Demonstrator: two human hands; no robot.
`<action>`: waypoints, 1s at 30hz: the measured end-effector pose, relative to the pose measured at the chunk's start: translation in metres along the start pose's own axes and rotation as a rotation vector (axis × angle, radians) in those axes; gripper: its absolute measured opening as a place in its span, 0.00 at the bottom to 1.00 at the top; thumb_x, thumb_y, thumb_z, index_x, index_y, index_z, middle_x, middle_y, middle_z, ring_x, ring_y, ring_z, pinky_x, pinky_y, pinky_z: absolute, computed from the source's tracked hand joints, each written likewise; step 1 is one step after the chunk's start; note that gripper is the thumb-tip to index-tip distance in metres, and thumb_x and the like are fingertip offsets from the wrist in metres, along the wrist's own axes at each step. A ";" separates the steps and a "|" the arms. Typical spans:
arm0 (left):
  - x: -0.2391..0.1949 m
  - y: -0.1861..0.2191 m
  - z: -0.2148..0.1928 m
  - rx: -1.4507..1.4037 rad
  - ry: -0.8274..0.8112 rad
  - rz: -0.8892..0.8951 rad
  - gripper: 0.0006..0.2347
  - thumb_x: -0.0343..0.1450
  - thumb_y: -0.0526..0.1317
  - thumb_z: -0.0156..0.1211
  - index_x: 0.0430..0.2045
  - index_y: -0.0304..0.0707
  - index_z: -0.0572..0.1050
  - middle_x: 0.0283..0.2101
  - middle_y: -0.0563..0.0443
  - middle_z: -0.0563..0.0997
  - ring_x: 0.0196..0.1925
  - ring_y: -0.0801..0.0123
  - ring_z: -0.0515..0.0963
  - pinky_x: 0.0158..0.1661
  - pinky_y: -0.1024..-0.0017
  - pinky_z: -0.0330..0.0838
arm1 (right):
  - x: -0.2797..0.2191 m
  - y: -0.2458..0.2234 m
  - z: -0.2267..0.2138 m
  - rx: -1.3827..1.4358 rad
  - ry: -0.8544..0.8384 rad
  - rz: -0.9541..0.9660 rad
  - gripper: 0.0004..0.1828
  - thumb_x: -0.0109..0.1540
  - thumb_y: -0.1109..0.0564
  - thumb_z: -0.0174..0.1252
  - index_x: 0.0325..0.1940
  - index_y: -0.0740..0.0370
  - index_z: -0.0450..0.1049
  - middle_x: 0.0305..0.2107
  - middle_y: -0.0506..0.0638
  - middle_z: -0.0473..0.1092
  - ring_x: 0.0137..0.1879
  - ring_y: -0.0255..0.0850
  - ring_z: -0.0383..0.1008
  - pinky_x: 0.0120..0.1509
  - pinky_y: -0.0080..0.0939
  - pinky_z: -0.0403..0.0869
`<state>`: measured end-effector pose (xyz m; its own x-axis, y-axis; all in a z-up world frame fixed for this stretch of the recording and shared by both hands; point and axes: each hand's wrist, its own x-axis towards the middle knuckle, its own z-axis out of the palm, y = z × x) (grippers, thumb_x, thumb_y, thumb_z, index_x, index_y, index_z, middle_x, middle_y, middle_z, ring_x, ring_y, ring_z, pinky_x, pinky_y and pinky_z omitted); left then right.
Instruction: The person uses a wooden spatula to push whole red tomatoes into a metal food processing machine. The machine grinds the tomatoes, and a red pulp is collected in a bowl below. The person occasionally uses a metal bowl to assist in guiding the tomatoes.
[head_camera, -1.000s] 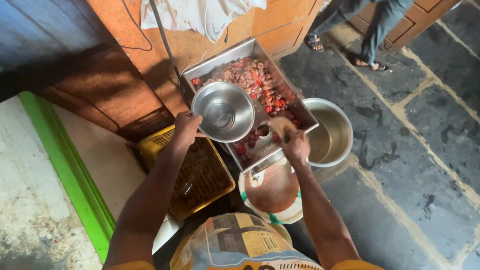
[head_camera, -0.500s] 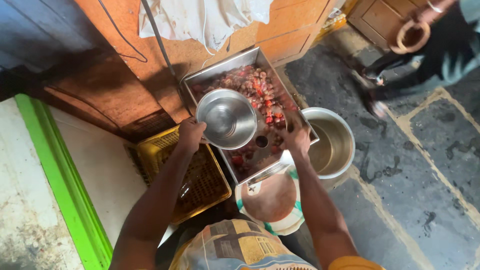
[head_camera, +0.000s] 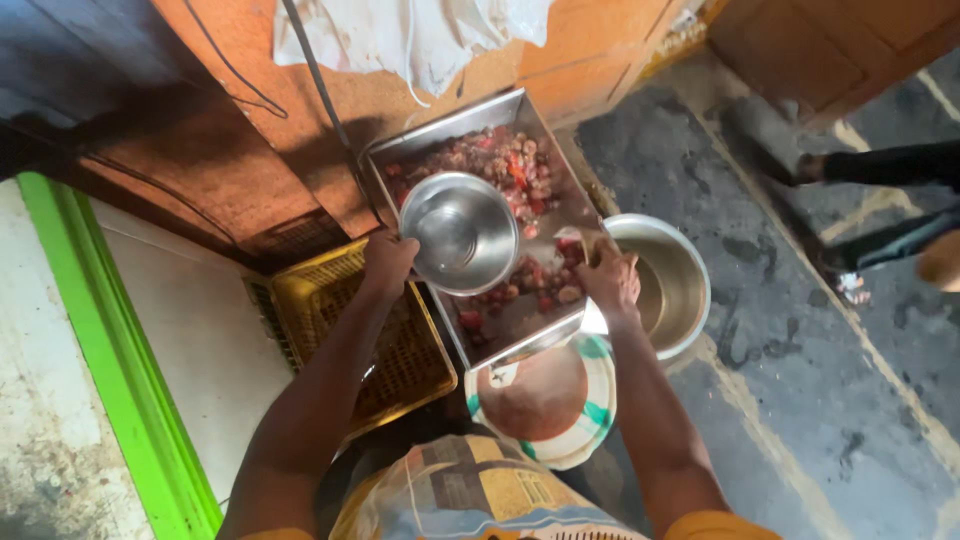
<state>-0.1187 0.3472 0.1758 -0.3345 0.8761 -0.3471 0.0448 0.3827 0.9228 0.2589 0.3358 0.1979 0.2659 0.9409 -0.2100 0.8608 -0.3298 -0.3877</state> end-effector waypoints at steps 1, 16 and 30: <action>-0.001 0.003 0.002 -0.017 -0.009 -0.009 0.08 0.64 0.30 0.59 0.31 0.23 0.81 0.29 0.39 0.83 0.28 0.56 0.85 0.29 0.58 0.86 | 0.000 0.002 0.001 -0.020 0.050 0.002 0.32 0.55 0.39 0.67 0.61 0.50 0.75 0.52 0.67 0.66 0.60 0.64 0.72 0.62 0.59 0.72; -0.010 0.030 0.023 0.195 0.026 0.092 0.10 0.64 0.30 0.60 0.35 0.22 0.82 0.30 0.33 0.85 0.30 0.54 0.87 0.30 0.61 0.83 | -0.057 0.056 -0.017 0.135 0.147 0.019 0.38 0.55 0.39 0.64 0.70 0.44 0.70 0.53 0.63 0.75 0.59 0.58 0.75 0.64 0.55 0.72; 0.013 0.009 0.012 -0.245 -0.159 -0.081 0.10 0.66 0.30 0.55 0.34 0.16 0.78 0.34 0.34 0.81 0.32 0.49 0.87 0.35 0.51 0.84 | -0.099 0.015 0.000 -0.442 -0.094 -0.158 0.33 0.54 0.51 0.62 0.64 0.31 0.72 0.53 0.55 0.65 0.62 0.56 0.67 0.62 0.57 0.70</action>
<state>-0.1114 0.3653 0.1778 -0.1748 0.8880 -0.4253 -0.2108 0.3882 0.8971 0.2456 0.2382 0.2131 0.0941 0.9590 -0.2672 0.9950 -0.0995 -0.0068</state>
